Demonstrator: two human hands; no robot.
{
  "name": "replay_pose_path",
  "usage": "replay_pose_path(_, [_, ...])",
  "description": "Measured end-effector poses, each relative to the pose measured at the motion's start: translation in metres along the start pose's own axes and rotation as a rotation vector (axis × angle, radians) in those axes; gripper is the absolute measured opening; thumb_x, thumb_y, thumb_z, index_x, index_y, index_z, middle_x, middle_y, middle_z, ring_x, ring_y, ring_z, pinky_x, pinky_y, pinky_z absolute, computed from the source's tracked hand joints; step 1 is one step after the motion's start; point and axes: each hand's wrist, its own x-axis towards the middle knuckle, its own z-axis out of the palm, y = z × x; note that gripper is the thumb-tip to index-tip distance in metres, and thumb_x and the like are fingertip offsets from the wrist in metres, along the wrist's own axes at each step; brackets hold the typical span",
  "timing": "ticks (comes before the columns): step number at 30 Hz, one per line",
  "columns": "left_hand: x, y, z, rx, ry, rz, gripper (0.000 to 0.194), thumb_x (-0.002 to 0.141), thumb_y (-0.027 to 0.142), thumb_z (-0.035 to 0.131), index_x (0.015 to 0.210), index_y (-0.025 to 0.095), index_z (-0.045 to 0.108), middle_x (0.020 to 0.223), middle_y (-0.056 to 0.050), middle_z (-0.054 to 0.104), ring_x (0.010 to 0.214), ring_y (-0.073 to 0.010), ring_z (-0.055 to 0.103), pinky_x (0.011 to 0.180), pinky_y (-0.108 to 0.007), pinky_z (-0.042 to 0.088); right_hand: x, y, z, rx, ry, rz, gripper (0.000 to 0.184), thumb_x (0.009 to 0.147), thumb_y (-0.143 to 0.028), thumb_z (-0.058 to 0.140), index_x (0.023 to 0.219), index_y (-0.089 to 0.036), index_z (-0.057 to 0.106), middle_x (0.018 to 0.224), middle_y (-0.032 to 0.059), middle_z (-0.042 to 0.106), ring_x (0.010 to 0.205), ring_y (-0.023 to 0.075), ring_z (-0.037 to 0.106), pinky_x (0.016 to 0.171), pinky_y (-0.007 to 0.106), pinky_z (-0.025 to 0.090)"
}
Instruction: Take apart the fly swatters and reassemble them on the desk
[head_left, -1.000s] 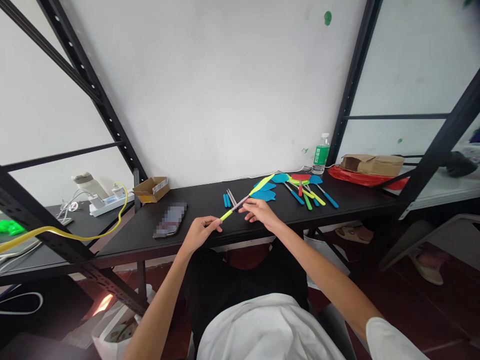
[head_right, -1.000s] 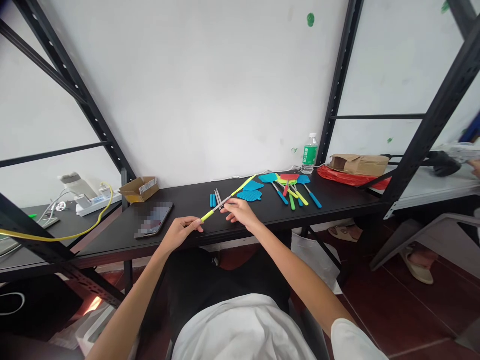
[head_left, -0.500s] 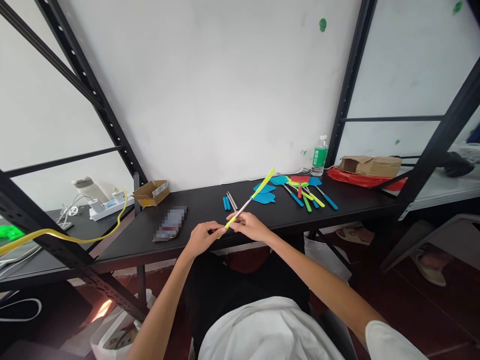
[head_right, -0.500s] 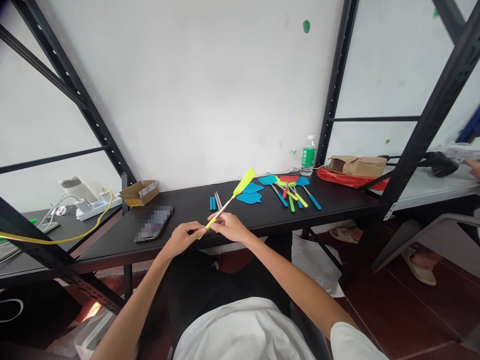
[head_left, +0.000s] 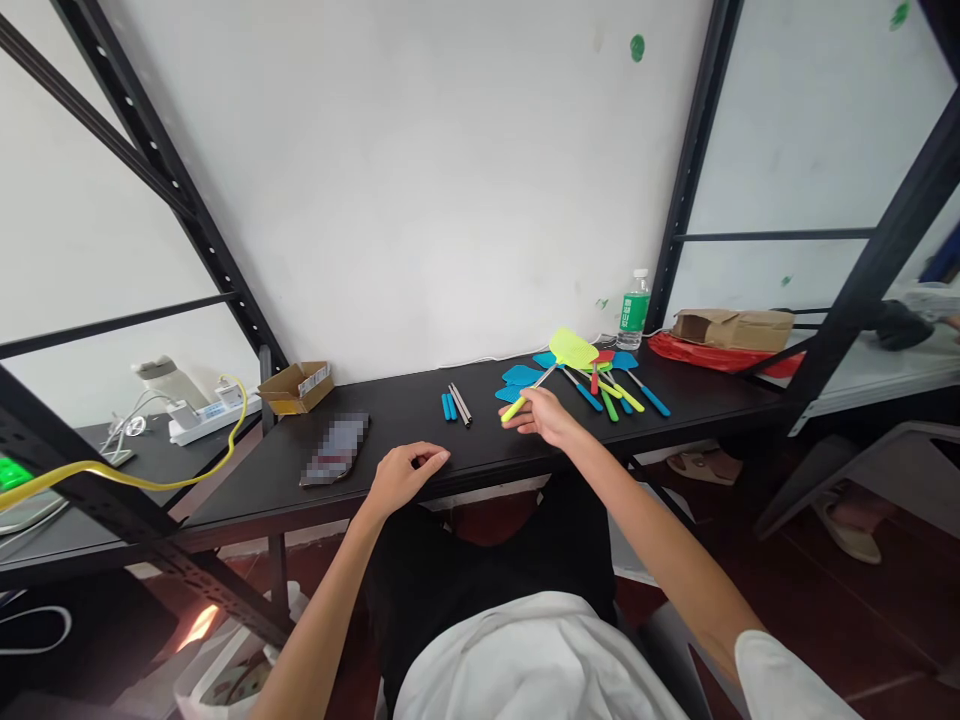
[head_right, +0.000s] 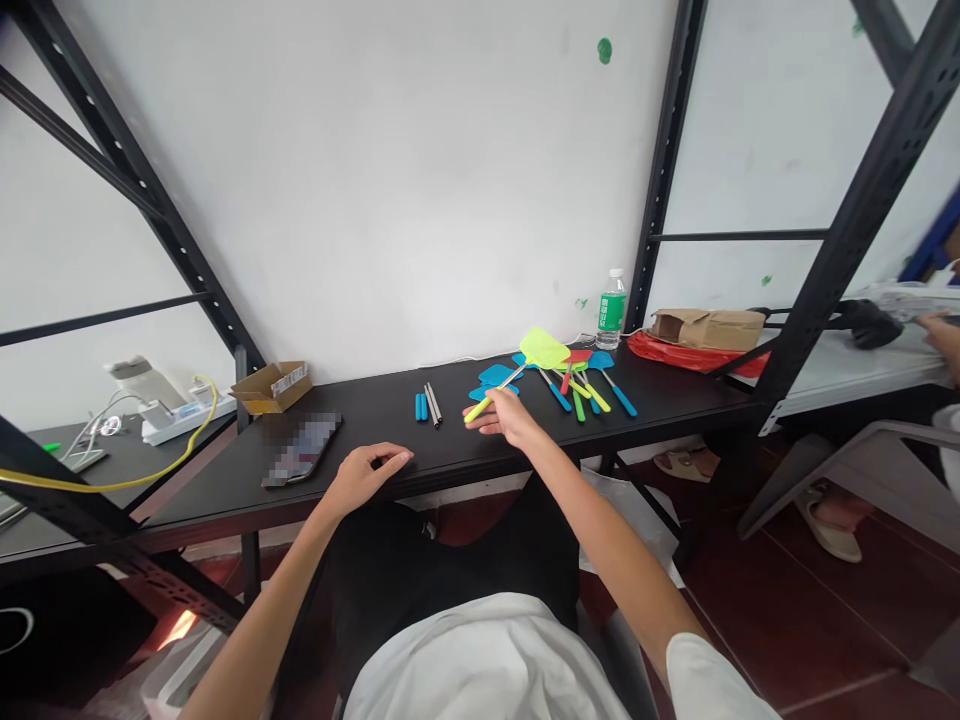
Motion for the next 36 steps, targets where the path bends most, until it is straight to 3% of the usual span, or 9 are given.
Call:
replay_pose_path(3, [0.000,0.001,0.000,0.011,0.008,-0.007,0.041,0.090,0.058,0.049,0.094,0.028,0.077,0.093,0.002,0.076,0.082,-0.0184,0.063,0.074,-0.027,0.043,0.006,-0.008,-0.025,0.023,0.120,0.014,0.017,0.098,-0.028,0.046,0.083,-0.021,0.041,0.060,-0.0008,0.060,0.039,0.0081,0.050,0.035,0.016,0.036])
replay_pose_path(6, [-0.001,0.002,0.000,0.011,0.008,-0.009,0.041,0.090,0.057,0.049,0.093,0.028,0.077,0.092,0.002,0.075,0.081,-0.0180,0.063,0.073,-0.027,0.043,0.008,-0.013,-0.041,0.056,0.102,0.019,0.022,0.096,-0.029,0.053,0.080,-0.021,0.040,0.057,-0.0045,0.052,0.036,0.0039,0.036,0.033,0.013,0.025])
replay_pose_path(11, [-0.001,0.002,0.000,0.018,0.006,-0.018,0.041,0.090,0.058,0.049,0.092,0.028,0.076,0.091,0.003,0.075,0.080,-0.0175,0.063,0.072,-0.027,0.042,0.008,-0.021,-0.055,-0.019,0.185,0.024,0.019,0.089,-0.028,0.062,0.090,-0.020,0.045,0.075,0.0006,0.061,0.040,0.0027,0.036,0.032,0.012,0.021])
replay_pose_path(16, [-0.001,0.002,0.000,0.029,0.015,-0.008,0.042,0.090,0.058,0.048,0.090,0.027,0.077,0.089,0.002,0.075,0.078,-0.0177,0.063,0.072,-0.027,0.043,0.002,-0.029,-0.066,-0.337,0.318,-0.012,0.062,0.085,-0.041,0.065,0.138,-0.026,0.036,0.120,0.0128,0.061,0.058,0.0084,0.059,0.039,0.016,0.037])
replay_pose_path(19, [-0.001,0.002,0.000,0.034,0.020,-0.007,0.042,0.090,0.058,0.048,0.090,0.027,0.076,0.089,0.001,0.075,0.078,-0.0178,0.063,0.071,-0.027,0.043,0.002,-0.030,-0.076,-0.660,0.348,-0.029,0.075,0.087,-0.048,0.058,0.151,-0.023,0.027,0.138,0.0193,0.052,0.076,0.0175,0.068,0.050,0.024,0.048])
replay_pose_path(22, [-0.001,0.003,0.000,0.039,0.025,-0.005,0.042,0.090,0.058,0.047,0.090,0.027,0.076,0.089,0.002,0.075,0.078,-0.0177,0.063,0.072,-0.027,0.043,0.005,-0.028,-0.084,-1.030,0.343,-0.056,0.074,0.089,-0.046,0.056,0.152,-0.017,0.031,0.143,0.0205,0.050,0.102,0.0274,0.066,0.075,0.033,0.053])
replay_pose_path(25, [-0.001,0.003,0.001,0.044,0.029,-0.008,0.042,0.090,0.058,0.048,0.089,0.028,0.076,0.088,0.002,0.075,0.078,-0.0176,0.062,0.072,-0.027,0.043,0.007,-0.025,-0.086,-1.326,0.346,-0.049,0.062,0.091,-0.037,0.054,0.146,-0.014,0.042,0.141,0.0194,0.053,0.122,0.0332,0.056,0.092,0.039,0.048])
replay_pose_path(29, [-0.001,0.002,0.002,0.040,0.028,-0.010,0.042,0.090,0.058,0.048,0.090,0.028,0.076,0.087,0.002,0.074,0.078,-0.0173,0.062,0.073,-0.027,0.043,0.006,-0.022,-0.083,-1.455,0.376,0.005,0.050,0.094,-0.031,0.050,0.142,-0.019,0.049,0.133,0.0164,0.059,0.122,0.0331,0.056,0.090,0.040,0.048])
replay_pose_path(36, [0.000,0.002,0.002,0.049,0.037,-0.013,0.042,0.090,0.058,0.047,0.089,0.027,0.076,0.086,0.001,0.074,0.077,-0.0177,0.062,0.072,-0.027,0.043,-0.004,-0.025,-0.077,-1.526,0.417,-0.008,0.061,0.084,-0.043,0.067,0.138,-0.020,0.051,0.130,0.0168,0.058,0.117,0.0344,0.058,0.086,0.042,0.050])
